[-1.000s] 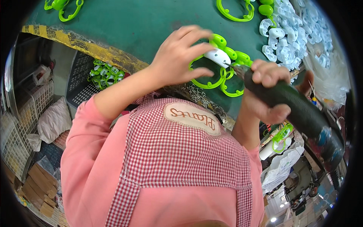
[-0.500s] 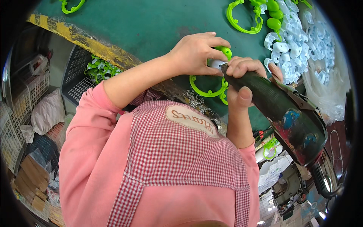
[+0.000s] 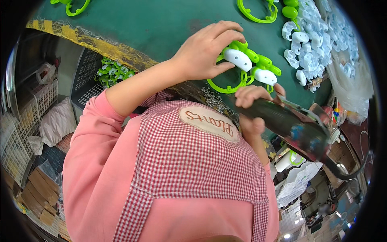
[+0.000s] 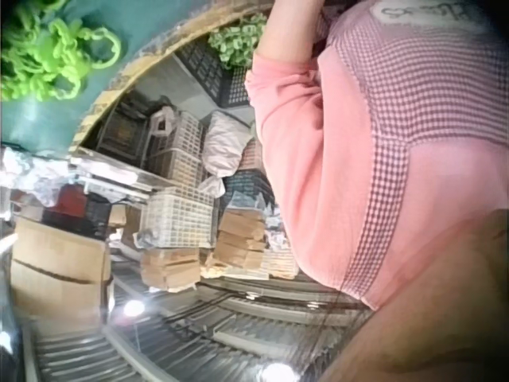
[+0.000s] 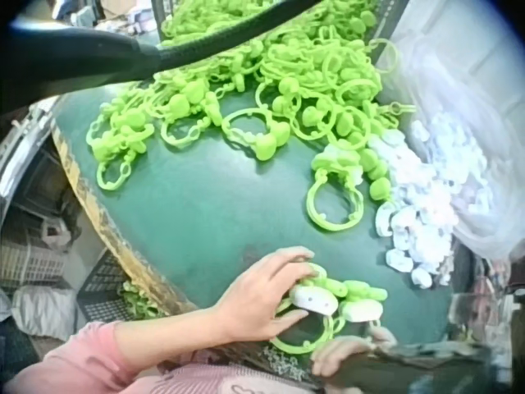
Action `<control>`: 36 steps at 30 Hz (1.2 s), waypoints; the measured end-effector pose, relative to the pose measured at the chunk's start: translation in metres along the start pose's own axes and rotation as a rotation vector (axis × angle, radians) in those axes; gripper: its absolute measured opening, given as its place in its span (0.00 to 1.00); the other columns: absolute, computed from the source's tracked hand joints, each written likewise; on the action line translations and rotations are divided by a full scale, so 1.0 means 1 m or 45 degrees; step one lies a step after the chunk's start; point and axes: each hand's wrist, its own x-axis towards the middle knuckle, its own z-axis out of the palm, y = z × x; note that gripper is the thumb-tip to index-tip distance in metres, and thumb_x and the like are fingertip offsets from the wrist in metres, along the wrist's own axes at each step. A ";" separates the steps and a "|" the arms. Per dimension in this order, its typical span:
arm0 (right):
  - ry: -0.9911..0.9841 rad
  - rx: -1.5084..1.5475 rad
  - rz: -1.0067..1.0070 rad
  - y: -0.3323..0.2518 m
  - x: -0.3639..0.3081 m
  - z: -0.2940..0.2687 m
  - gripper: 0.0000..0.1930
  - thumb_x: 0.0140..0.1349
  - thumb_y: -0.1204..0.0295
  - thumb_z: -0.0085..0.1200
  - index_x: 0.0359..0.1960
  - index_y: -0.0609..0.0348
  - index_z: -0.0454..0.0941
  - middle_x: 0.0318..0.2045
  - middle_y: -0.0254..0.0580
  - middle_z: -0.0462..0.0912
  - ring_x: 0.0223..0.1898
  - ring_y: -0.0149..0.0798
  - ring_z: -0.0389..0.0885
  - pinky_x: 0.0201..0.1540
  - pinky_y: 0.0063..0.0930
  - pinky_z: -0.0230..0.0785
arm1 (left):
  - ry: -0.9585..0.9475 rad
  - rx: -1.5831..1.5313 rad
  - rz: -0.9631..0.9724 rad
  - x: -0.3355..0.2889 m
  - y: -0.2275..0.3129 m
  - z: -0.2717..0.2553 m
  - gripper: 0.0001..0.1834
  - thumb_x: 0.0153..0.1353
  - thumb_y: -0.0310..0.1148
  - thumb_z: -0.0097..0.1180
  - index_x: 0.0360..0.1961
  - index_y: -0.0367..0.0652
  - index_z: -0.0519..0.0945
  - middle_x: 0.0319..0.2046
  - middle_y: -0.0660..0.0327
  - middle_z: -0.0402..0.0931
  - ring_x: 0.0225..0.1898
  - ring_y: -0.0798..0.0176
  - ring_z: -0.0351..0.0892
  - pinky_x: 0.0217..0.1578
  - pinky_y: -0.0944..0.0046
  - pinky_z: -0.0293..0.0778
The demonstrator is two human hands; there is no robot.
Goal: The person assembles green plastic rings with white plastic inserts at a workbench. They pick up a ring, insert a white piece, and use a handheld power tool to secure the components. The process is repeated for several units, with finished items placed into a nearby basket.
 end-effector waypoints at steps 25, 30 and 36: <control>-0.066 0.179 -0.183 -0.047 0.024 -0.001 0.48 0.54 0.48 0.65 0.70 0.44 0.48 0.27 0.40 0.76 0.28 0.39 0.76 0.39 0.41 0.68 | -0.276 0.102 0.309 -0.028 0.033 0.008 0.09 0.42 0.37 0.69 0.27 0.51 0.84 0.26 0.72 0.76 0.35 0.66 0.74 0.40 0.62 0.66; -0.088 0.113 -0.196 -0.051 0.031 -0.001 0.48 0.55 0.48 0.64 0.70 0.45 0.48 0.28 0.40 0.75 0.28 0.39 0.76 0.40 0.42 0.68 | -0.296 0.280 0.368 -0.019 0.037 0.005 0.12 0.40 0.37 0.70 0.28 0.50 0.83 0.28 0.71 0.77 0.36 0.66 0.75 0.40 0.61 0.68; 0.132 -0.239 -0.502 -0.033 0.065 -0.010 0.51 0.56 0.42 0.60 0.69 0.49 0.39 0.27 0.41 0.75 0.27 0.38 0.76 0.36 0.36 0.72 | -0.111 0.345 0.275 0.022 0.019 0.015 0.19 0.40 0.38 0.71 0.36 0.46 0.83 0.51 0.63 0.78 0.54 0.55 0.76 0.58 0.50 0.69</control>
